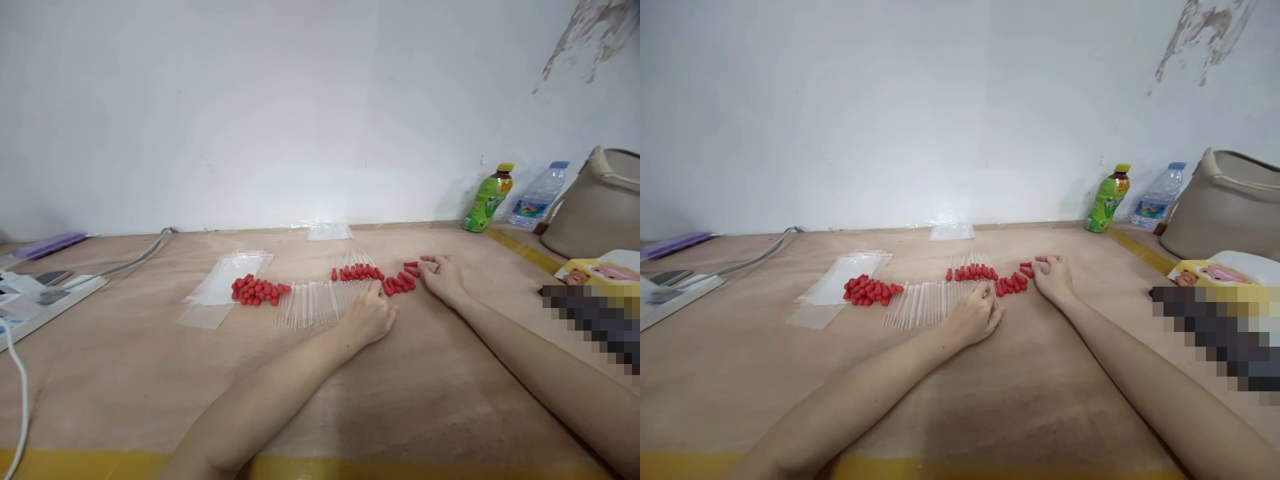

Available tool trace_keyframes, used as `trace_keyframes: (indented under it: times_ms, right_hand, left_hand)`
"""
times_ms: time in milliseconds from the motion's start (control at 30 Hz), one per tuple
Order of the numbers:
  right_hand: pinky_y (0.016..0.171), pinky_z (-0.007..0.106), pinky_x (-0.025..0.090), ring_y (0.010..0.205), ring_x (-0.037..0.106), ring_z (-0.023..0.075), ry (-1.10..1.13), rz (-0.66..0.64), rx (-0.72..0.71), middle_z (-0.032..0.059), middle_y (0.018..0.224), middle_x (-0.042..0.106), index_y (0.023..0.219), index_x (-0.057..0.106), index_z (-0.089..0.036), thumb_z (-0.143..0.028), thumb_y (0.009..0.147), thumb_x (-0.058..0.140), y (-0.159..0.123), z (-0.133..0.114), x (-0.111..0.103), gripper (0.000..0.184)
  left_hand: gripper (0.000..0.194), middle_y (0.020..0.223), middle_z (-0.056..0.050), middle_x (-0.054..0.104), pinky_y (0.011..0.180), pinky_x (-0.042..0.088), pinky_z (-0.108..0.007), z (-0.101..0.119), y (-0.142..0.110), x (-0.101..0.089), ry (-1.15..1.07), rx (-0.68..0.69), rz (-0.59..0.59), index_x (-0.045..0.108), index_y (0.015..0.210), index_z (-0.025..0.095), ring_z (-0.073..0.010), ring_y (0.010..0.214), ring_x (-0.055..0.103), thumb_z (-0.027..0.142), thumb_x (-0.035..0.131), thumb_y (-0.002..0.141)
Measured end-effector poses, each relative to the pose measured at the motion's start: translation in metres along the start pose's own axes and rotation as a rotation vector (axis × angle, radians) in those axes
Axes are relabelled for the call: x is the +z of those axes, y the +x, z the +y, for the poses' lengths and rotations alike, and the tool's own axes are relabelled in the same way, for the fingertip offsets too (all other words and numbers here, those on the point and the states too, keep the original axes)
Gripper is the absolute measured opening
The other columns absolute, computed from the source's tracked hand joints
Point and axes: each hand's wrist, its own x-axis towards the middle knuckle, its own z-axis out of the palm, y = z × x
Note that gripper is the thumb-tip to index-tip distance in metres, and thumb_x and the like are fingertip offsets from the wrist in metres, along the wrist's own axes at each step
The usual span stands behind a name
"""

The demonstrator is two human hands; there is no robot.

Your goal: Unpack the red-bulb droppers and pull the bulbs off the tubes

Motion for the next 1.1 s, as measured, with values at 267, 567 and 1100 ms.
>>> trace_keyframes:
  times_ms: [267,567,1100]
  right_hand:
    - [0.068,0.03,0.044,0.072,0.058,0.0184,-0.016,-0.181,-0.036,0.0075,0.083,0.065,0.086,0.068,-0.018,-0.033,0.076,0.047,0.024,0.011,0.01,0.028]
    - [0.061,0.025,0.042,0.07,0.059,0.0159,0.074,-0.294,-0.085,0.0031,0.082,0.068,0.083,0.067,-0.019,-0.038,0.078,0.043,0.011,0.007,0.004,0.031]
    - [0.067,0.028,0.045,0.075,0.062,0.0192,0.162,-0.259,-0.032,0.0083,0.085,0.068,0.087,0.066,-0.015,-0.048,0.08,0.039,0.019,0.003,0.007,0.044]
  left_hand:
    - [0.067,0.108,-0.015,0.049,0.086,0.039,-0.044,-0.004,-0.01,-0.009,-0.179,-0.019,0.073,0.051,0.109,0.012,-0.0291,0.1,0.043,0.063,0.055,0.065]
    - [0.07,0.115,-0.015,0.047,0.086,0.034,-0.046,-0.008,-0.005,-0.005,-0.136,-0.185,0.089,0.046,0.117,0.014,-0.0301,0.103,0.04,0.062,0.056,0.067]
    - [0.019,0.095,-0.007,0.06,0.076,0.039,-0.035,-0.013,-0.093,-0.064,-0.173,0.058,0.162,0.057,0.096,0.018,-0.0213,0.092,0.05,0.022,0.049,0.079]
